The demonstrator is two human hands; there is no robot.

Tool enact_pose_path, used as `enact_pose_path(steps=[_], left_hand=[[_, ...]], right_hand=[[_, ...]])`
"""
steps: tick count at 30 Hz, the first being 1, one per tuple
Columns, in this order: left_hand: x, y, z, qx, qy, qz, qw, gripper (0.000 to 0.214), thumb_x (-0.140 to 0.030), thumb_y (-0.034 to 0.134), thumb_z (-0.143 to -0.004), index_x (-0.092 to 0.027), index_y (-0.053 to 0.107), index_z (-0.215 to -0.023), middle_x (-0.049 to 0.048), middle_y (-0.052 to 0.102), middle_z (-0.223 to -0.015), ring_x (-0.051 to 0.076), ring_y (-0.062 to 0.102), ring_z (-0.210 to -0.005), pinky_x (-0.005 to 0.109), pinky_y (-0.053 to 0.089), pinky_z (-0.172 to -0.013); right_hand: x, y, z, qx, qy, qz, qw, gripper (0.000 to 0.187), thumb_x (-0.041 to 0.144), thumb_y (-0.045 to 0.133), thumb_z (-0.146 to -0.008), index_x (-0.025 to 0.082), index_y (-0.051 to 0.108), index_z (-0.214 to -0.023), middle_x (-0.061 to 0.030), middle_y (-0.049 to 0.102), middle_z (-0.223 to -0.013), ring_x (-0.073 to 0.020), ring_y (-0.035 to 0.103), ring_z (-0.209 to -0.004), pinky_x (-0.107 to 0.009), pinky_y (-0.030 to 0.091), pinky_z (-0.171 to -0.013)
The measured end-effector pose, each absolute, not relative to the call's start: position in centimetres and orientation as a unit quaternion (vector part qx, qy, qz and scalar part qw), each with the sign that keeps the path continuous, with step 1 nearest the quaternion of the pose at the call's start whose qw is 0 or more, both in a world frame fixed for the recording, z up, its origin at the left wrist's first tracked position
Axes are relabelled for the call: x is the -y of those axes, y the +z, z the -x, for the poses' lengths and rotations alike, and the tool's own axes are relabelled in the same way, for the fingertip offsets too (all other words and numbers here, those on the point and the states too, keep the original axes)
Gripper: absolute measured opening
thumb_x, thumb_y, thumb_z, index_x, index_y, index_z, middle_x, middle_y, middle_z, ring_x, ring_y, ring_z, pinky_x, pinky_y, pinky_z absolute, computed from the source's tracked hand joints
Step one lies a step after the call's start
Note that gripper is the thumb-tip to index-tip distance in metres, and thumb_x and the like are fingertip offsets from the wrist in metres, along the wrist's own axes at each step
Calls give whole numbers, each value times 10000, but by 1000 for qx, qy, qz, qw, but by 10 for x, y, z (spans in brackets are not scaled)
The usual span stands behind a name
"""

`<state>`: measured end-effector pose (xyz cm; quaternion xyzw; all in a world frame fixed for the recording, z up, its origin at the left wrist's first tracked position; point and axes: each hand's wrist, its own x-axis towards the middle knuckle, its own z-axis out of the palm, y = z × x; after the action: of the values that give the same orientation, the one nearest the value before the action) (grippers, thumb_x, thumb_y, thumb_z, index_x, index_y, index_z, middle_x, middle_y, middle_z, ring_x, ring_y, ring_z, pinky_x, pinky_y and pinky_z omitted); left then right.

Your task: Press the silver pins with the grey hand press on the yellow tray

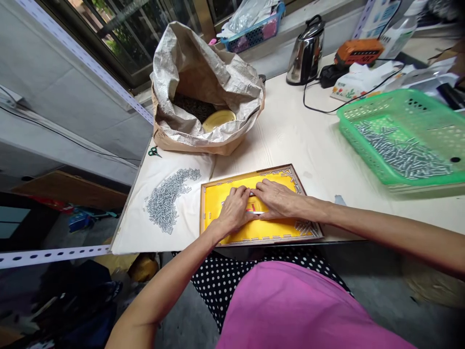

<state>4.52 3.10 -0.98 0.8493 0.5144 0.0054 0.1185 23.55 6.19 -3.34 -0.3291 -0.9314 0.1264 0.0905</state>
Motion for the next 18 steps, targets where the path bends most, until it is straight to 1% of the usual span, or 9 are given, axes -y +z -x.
enact_pose_path(steps=[3,6,8,11,14,16,17,18], left_hand=[[-35,-11,-42,-508,10,-851,135,470,-521,697,-861,-172,619,-1166,101,624,-1044,277,556,-999,416,507,-864],[-35,-13,-42,-515,24,-848,124,384,-517,620,-921,-169,652,-1079,91,632,-968,261,563,-951,385,498,-814],[-35,-16,-43,-518,38,-847,116,339,-498,571,-956,-174,665,-988,88,633,-931,251,567,-930,371,492,-799],[-37,-20,-44,-513,40,-849,116,343,-468,515,-990,-180,665,-879,81,631,-871,233,575,-882,353,488,-786],[-41,-20,-42,-512,24,-851,118,364,-471,509,-992,-173,672,-863,82,638,-862,231,587,-881,346,493,-786],[-42,-19,-40,-517,14,-848,117,338,-470,550,-973,-165,682,-915,87,649,-885,239,597,-905,353,503,-799],[-41,-18,-40,-519,14,-847,115,316,-461,588,-955,-161,684,-972,93,657,-921,246,600,-929,362,510,-814],[-39,-17,-39,-517,20,-849,110,304,-444,625,-936,-161,679,-1035,103,665,-986,255,600,-973,377,515,-843]], right_hand=[[-60,-37,-236,925,136,336,112,477,499,666,-868,115,635,-1150,-156,625,-1009,-283,534,-922,-407,452,-796],[-61,-42,-236,924,133,338,123,301,379,588,-942,135,636,-1110,-140,626,-981,-272,532,-924,-390,447,-793],[-64,-50,-233,924,139,333,126,193,288,508,-980,156,639,-1030,-119,627,-945,-253,527,-893,-376,437,-779],[-71,-61,-228,929,159,312,121,236,221,417,-1008,174,625,-910,-89,625,-890,-224,515,-835,-356,427,-763],[-76,-64,-226,931,163,310,104,251,242,424,-1014,164,629,-892,-85,623,-871,-218,517,-822,-350,429,-761],[-80,-59,-229,931,161,313,100,227,296,478,-1003,152,643,-945,-95,628,-899,-226,530,-846,-358,438,-779],[-81,-55,-231,932,161,307,101,236,347,525,-986,146,647,-994,-103,630,-932,-235,537,-871,-366,444,-795],[-83,-51,-235,935,161,297,104,293,412,580,-956,141,645,-1047,-114,630,-972,-246,543,-903,-376,449,-812]])
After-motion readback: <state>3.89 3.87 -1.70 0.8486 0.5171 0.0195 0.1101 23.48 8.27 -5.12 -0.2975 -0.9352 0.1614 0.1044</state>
